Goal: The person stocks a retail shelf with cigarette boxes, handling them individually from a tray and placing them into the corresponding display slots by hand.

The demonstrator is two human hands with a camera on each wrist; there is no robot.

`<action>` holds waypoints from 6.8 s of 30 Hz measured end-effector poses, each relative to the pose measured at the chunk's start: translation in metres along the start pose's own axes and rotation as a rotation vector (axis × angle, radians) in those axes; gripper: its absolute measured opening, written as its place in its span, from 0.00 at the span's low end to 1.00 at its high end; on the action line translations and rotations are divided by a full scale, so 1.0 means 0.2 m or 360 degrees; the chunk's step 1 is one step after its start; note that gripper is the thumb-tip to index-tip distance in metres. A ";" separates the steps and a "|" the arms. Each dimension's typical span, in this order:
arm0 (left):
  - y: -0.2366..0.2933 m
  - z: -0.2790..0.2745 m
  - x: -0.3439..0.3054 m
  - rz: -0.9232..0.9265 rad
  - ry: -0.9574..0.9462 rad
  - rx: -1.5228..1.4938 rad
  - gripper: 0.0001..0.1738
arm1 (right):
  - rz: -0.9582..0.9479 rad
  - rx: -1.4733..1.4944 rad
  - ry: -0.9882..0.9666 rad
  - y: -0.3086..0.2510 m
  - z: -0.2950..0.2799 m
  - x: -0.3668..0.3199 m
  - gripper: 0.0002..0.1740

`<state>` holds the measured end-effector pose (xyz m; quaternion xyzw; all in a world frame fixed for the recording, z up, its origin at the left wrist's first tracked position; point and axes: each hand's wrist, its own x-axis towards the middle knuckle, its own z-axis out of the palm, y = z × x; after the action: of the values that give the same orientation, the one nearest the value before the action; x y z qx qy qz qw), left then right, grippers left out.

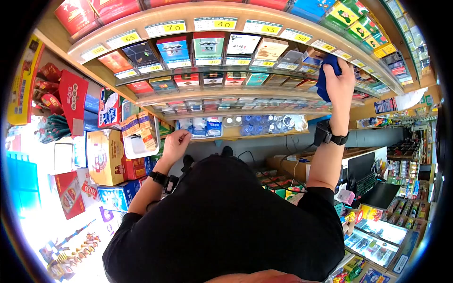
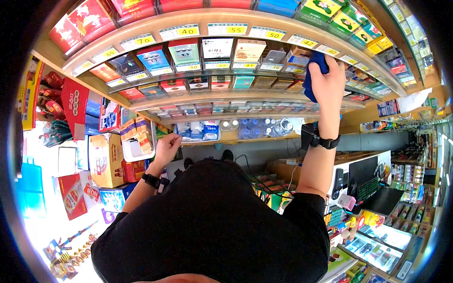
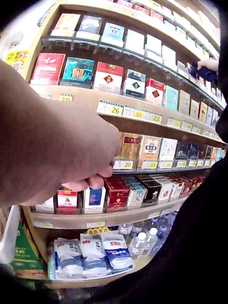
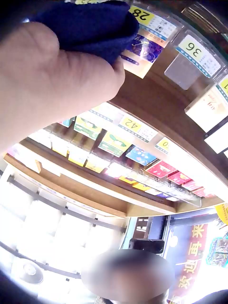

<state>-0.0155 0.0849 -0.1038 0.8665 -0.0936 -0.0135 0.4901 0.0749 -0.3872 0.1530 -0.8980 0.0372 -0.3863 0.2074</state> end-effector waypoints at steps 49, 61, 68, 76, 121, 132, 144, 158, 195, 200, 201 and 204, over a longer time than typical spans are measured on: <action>1.49 0.38 0.67 0.1743 -0.0335 0.0198 0.21 | 0.0906 0.1079 0.0038 0.42 0.26 -0.91 0.20; 1.98 0.92 0.99 0.1824 0.0457 0.1124 0.39 | 0.0971 0.1129 -0.0095 0.50 0.32 -1.04 0.22; 2.01 1.00 1.11 0.1722 0.0550 0.1151 0.31 | 0.0937 0.1229 -0.0154 0.54 0.32 -1.03 0.19; 2.02 1.06 1.15 0.1644 0.0647 0.1175 0.24 | 0.0975 0.1292 -0.0284 0.58 0.35 -1.03 0.21; 1.05 0.12 0.43 0.1231 -0.0058 0.0412 0.16 | -0.0536 0.0996 -0.0400 -0.33 0.15 -0.77 0.23; 0.61 -0.16 0.07 0.0613 -0.0051 0.0016 0.17 | -0.0293 0.1066 -0.0838 -0.59 0.38 -0.97 0.17; 0.16 -0.46 -0.24 0.0280 0.0253 -0.0291 0.16 | -0.0366 0.1101 -0.1314 -0.85 0.69 -1.17 0.16; -0.98 -0.82 -0.32 -0.1077 0.0775 0.0240 0.21 | -0.0335 0.0938 -0.1334 -0.96 0.79 -1.28 0.16; 0.14 -0.56 0.20 -0.0108 -0.0712 -0.0456 0.06 | 0.0469 0.0847 -0.1039 -0.51 0.62 -1.37 0.12; 0.69 -0.24 0.38 0.0382 -0.0765 -0.0327 0.10 | 0.0689 0.0959 -0.0830 -0.31 0.54 -1.38 0.12; 0.82 -0.19 0.43 0.0528 -0.0727 -0.0202 0.10 | 0.0696 0.0971 -0.0805 -0.28 0.51 -1.37 0.12; 1.14 -0.02 0.56 0.0941 -0.0545 -0.0030 0.12 | 0.0919 0.1012 -0.0732 -0.18 0.42 -1.32 0.12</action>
<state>0.0605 -0.0467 0.0999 0.7826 -0.4214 -0.0170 0.4579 -0.0539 -0.2649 -0.0637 -0.8052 0.1182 -0.0966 0.5731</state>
